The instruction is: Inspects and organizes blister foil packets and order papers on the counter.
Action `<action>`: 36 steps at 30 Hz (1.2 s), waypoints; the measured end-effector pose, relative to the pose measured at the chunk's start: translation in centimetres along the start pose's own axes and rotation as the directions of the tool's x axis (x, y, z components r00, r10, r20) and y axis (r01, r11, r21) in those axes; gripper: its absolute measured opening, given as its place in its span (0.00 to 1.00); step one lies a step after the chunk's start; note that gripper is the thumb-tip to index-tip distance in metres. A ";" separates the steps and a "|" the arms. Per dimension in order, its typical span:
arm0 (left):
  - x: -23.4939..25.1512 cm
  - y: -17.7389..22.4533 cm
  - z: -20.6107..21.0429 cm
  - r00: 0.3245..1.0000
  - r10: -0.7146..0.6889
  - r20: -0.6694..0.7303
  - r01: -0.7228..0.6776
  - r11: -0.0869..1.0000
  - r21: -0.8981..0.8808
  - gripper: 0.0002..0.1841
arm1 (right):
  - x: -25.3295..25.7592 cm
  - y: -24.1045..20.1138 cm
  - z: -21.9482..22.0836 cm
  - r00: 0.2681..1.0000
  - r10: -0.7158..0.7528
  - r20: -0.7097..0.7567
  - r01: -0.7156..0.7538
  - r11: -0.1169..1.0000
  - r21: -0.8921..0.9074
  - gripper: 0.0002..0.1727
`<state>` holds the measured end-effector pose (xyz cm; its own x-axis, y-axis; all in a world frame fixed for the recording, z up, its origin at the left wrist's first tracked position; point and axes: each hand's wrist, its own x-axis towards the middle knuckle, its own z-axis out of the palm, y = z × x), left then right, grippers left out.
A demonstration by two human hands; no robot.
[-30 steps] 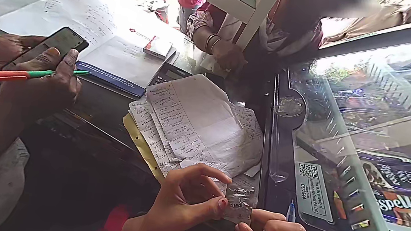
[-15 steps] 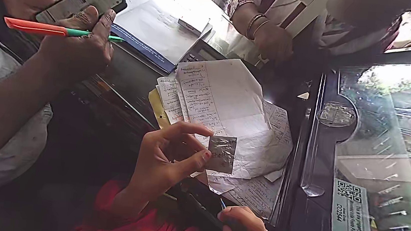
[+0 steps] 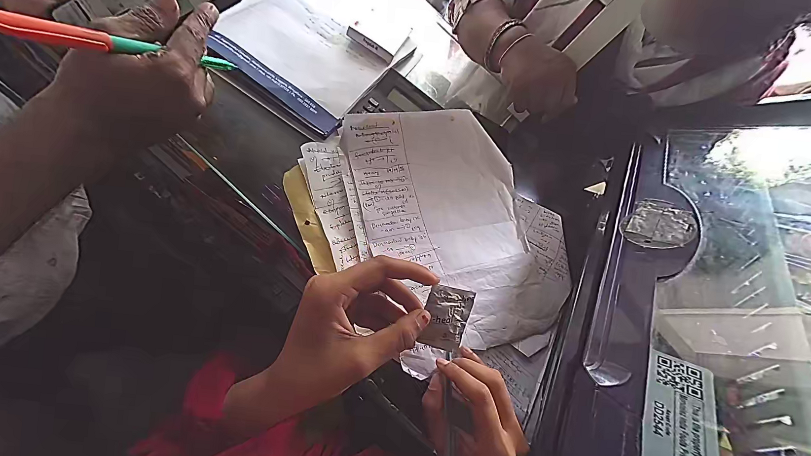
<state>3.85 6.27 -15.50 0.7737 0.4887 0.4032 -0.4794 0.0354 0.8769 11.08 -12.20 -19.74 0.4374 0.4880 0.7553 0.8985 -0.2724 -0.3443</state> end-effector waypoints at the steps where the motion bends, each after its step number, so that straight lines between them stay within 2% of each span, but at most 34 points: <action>1: -0.1 0.0 0.2 1.000 -0.005 -0.002 0.005 1.000 0.002 0.15 | 0.1 0.1 -0.1 1.000 -0.007 0.014 0.006 1.000 0.010 0.05; 19: -0.7 0.7 3.3 0.998 0.002 -0.055 0.001 0.998 0.056 0.14 | 0.1 0.4 -0.1 1.000 0.020 -0.004 -0.020 0.997 0.070 0.07; 26: -1.0 0.8 3.6 0.998 0.013 -0.064 -0.009 0.998 0.064 0.15 | 0.1 0.4 -0.1 0.999 0.039 -0.003 -0.039 0.996 0.078 0.08; 36: -1.8 1.2 3.6 0.989 0.035 -0.146 -0.014 0.990 0.143 0.15 | 0.1 0.5 -0.1 0.999 0.042 -0.011 -0.041 0.996 0.074 0.08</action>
<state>3.34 2.25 -14.23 0.6879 0.6114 0.3911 -0.4257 -0.0965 0.8997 11.57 -12.34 -19.80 0.4745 0.4673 0.7460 0.8799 -0.2302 -0.4156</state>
